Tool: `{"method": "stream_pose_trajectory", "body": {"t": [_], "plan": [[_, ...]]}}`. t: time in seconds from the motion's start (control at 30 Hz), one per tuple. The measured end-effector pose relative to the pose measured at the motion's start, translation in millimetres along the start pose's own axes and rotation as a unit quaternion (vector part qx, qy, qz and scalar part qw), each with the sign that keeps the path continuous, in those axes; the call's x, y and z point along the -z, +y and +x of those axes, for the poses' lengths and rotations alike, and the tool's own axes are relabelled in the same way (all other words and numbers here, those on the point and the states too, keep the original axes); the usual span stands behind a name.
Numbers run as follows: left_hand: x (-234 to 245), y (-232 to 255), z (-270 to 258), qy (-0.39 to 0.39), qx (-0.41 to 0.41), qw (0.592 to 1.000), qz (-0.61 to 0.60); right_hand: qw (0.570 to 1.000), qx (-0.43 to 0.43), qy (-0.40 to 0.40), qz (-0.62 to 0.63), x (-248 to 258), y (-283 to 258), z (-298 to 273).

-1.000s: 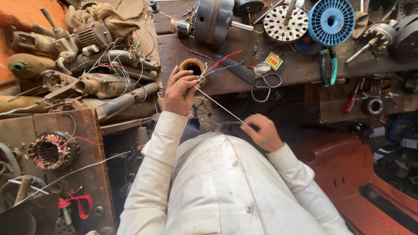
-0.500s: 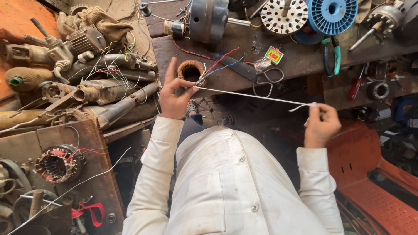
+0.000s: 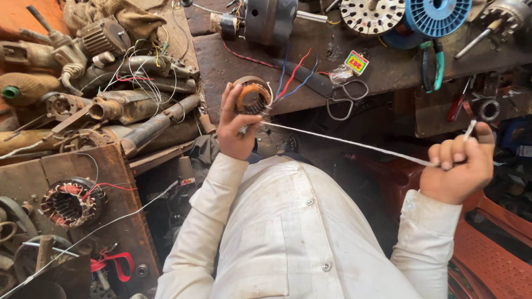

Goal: The person winds a white wire around a cylindrical motor stator core, repeatedly looping and tucking the wire into slots. The person holds the stator with one hand and manipulates the wire with the other, occasionally adjusting the wire's position.

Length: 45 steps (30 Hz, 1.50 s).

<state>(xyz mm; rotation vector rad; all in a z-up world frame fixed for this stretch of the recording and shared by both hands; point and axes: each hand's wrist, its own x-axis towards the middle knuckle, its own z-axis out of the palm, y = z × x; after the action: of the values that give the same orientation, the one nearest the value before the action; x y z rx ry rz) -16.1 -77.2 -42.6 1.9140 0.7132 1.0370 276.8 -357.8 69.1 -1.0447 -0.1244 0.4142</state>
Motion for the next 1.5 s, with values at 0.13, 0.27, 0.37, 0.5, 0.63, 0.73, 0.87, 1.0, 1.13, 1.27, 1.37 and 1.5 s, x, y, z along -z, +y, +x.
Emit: {"method": "stream_pose_trajectory", "body": {"t": [0.13, 0.27, 0.37, 0.5, 0.63, 0.73, 0.87, 1.0, 1.13, 1.27, 1.37, 1.5], "plan": [[-11.8, -10.8, -21.4, 0.003, -0.070, 0.997, 0.045, 0.926, 0.064, -0.075, -0.365, -57.9, 31.1, -35.1], [-17.2, -21.4, -35.4, 0.002, -0.109, 0.991, 0.071, 0.831, 0.098, -0.295, -0.460, -121.3, 63.5, -59.4], [-18.3, -23.8, -40.0, -0.002, -0.121, 0.987, 0.108, 0.778, 0.114, -0.342, -0.515, -154.1, 90.8, -59.2], [-19.0, -25.6, -42.8, -0.008, -0.141, 0.982, 0.127, 0.784, 0.089, -0.364, -0.494, -169.3, 120.8, -56.1], [-23.7, -22.7, -43.4, 0.005, -0.142, 0.980, 0.139, 0.805, 0.074, -0.344, -0.478, -164.4, 142.3, -56.4], [-23.6, -22.0, -43.8, 0.008, -0.140, 0.980, 0.140, 0.814, 0.020, -0.305, -0.494, -155.8, 152.8, -58.1], [-25.2, -23.2, -44.9, 0.004, -0.146, 0.977, 0.158, 0.838, -0.025, -0.303, -0.454, -148.8, 163.1, -56.7], [-25.1, -24.3, -46.0, 0.001, -0.142, 0.978, 0.152, 0.821, -0.022, -0.308, -0.480, -149.1, 164.2, -56.4], [-26.1, -25.0, -45.7, 0.003, -0.141, 0.979, 0.149, 0.803, 0.054, -0.328, -0.495, -152.5, 164.4, -57.4], [-25.4, -23.3, -45.3, 0.002, -0.140, 0.978, 0.157, 0.795, 0.040, -0.327, -0.509, -157.9, 165.3, -59.8], [-25.0, -22.8, -43.9, 0.001, -0.142, 0.976, 0.166, 0.780, 0.072, -0.339, -0.521, -160.5, 167.1, -60.1], [-24.7, -20.0, -41.4, 0.011, -0.139, 0.978, 0.152, 0.709, 0.178, -0.364, -0.577, -163.8, 170.3, -61.5]]}}
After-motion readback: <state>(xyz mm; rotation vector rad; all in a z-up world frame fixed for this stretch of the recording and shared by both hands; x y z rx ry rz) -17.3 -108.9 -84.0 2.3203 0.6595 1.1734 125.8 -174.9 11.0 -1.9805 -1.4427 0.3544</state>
